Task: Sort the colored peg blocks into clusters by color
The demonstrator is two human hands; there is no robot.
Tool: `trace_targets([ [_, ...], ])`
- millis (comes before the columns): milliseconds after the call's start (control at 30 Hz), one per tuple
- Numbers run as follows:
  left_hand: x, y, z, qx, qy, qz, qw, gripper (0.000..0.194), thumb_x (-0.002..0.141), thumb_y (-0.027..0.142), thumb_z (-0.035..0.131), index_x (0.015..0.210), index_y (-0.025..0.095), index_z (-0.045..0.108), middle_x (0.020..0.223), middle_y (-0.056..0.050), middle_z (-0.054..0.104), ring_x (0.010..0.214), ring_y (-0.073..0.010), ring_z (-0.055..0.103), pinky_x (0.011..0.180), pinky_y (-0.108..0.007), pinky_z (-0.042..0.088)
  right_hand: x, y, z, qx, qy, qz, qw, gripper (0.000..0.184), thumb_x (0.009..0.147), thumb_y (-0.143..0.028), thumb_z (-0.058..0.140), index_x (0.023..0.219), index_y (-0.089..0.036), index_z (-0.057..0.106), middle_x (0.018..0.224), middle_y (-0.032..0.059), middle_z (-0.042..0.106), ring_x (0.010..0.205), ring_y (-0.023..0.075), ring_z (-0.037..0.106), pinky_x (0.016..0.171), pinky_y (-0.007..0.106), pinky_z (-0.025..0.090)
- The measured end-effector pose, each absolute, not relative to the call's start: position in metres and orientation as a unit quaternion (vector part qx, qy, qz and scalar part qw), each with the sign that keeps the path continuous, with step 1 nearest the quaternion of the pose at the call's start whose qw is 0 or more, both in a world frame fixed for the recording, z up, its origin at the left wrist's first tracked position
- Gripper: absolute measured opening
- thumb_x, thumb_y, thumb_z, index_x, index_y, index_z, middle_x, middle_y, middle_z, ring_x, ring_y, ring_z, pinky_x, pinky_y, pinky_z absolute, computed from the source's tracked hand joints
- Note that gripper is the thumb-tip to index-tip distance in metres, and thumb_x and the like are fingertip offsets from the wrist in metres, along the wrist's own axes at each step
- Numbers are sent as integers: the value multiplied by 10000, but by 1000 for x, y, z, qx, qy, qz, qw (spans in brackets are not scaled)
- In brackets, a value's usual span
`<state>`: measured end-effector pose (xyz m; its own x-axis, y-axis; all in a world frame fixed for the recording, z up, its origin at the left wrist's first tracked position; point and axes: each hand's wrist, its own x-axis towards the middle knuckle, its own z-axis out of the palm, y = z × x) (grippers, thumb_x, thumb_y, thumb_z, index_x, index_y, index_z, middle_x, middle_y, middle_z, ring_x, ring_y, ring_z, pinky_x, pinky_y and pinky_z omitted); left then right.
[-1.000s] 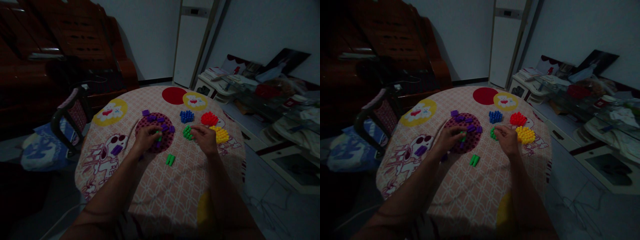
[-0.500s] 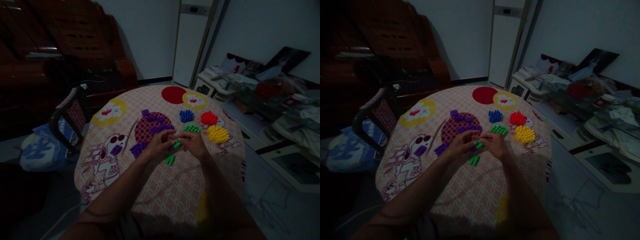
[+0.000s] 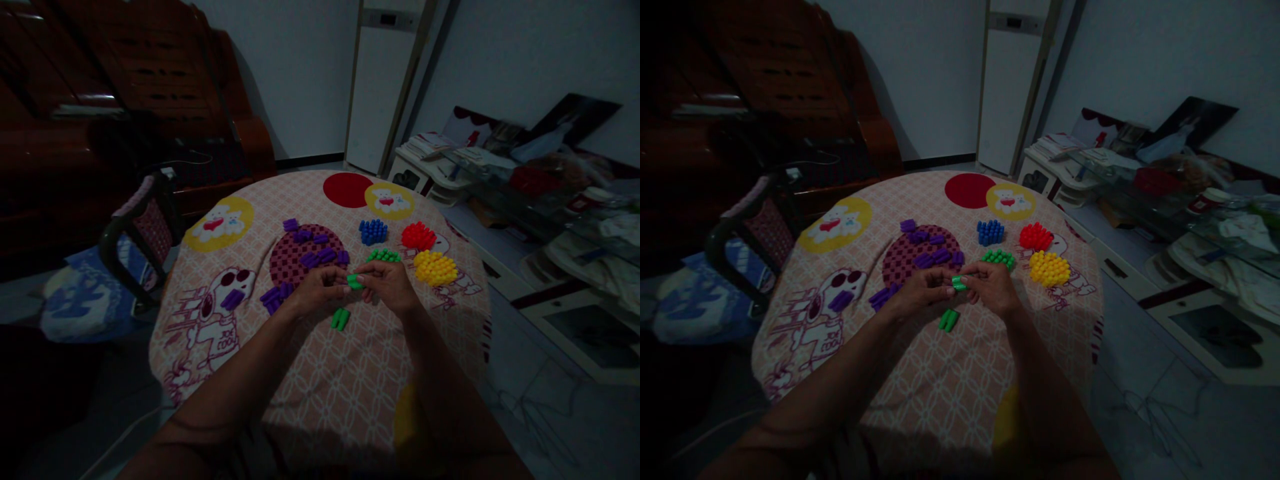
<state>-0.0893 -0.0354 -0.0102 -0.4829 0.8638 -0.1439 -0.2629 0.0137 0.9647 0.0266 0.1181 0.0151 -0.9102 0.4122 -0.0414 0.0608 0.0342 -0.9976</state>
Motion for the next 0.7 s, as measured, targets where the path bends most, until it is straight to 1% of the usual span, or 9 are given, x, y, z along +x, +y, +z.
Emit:
trace_targets([
  [67,-91,-36,-11,254,583,641,429,444,585,431,902,834,130,690,623,29,623,474,-43,457,474,-174,316,28,123,17,-171,-701,675,154,326,644,-424,792,815,-158,715,484,-14,632,379,146,567,382,249,481],
  [133,-93,-37,-12,227,595,640,431,462,594,480,886,824,137,679,589,28,616,430,-41,432,438,-173,281,32,133,18,-185,-694,668,192,325,638,-428,795,806,-163,710,494,-13,635,383,148,566,384,258,484],
  [233,-96,-37,-12,175,603,648,431,484,602,517,875,841,153,663,637,-3,668,473,-79,543,454,-174,354,42,157,18,-241,-697,615,278,322,662,-434,762,826,-160,721,529,-6,648,418,156,581,421,272,491],
  [333,-96,-37,-12,151,605,649,436,486,606,509,881,862,159,661,672,-13,693,516,-92,596,485,-178,414,53,183,15,-326,-754,455,343,296,713,-387,678,861,-144,757,621,32,699,507,182,624,508,297,498],
  [400,-95,-36,-12,149,603,649,440,490,600,501,889,866,155,666,680,-12,697,519,-87,599,490,-175,423,58,193,12,-360,-817,302,333,250,732,-315,627,830,-139,775,688,71,733,608,211,661,595,313,491],
  [467,-95,-35,-13,156,598,651,440,498,592,503,893,864,151,669,686,-13,697,522,-85,602,492,-173,424,59,196,10,-371,-866,174,287,228,752,-256,591,787,-138,783,751,110,757,703,234,681,665,321,470],
  [500,-95,-35,-14,160,597,652,440,504,588,508,894,862,149,669,685,-13,695,520,-85,601,488,-172,420,58,196,8,-376,-879,132,260,231,768,-239,576,780,-139,785,778,126,764,730,241,684,680,322,457],
  [600,-96,-34,-16,169,595,653,437,525,576,526,893,862,148,667,680,-16,692,508,-88,597,466,-168,398,53,191,5,-382,-901,73,193,253,820,-216,549,798,-142,790,830,153,771,753,241,679,681,314,421],
  [700,-97,-34,-17,172,596,651,437,536,564,533,896,856,146,666,684,-20,693,505,-91,599,456,-168,388,48,188,3,-379,-909,52,164,271,860,-202,532,819,-138,792,844,172,766,758,243,668,677,316,397],
])
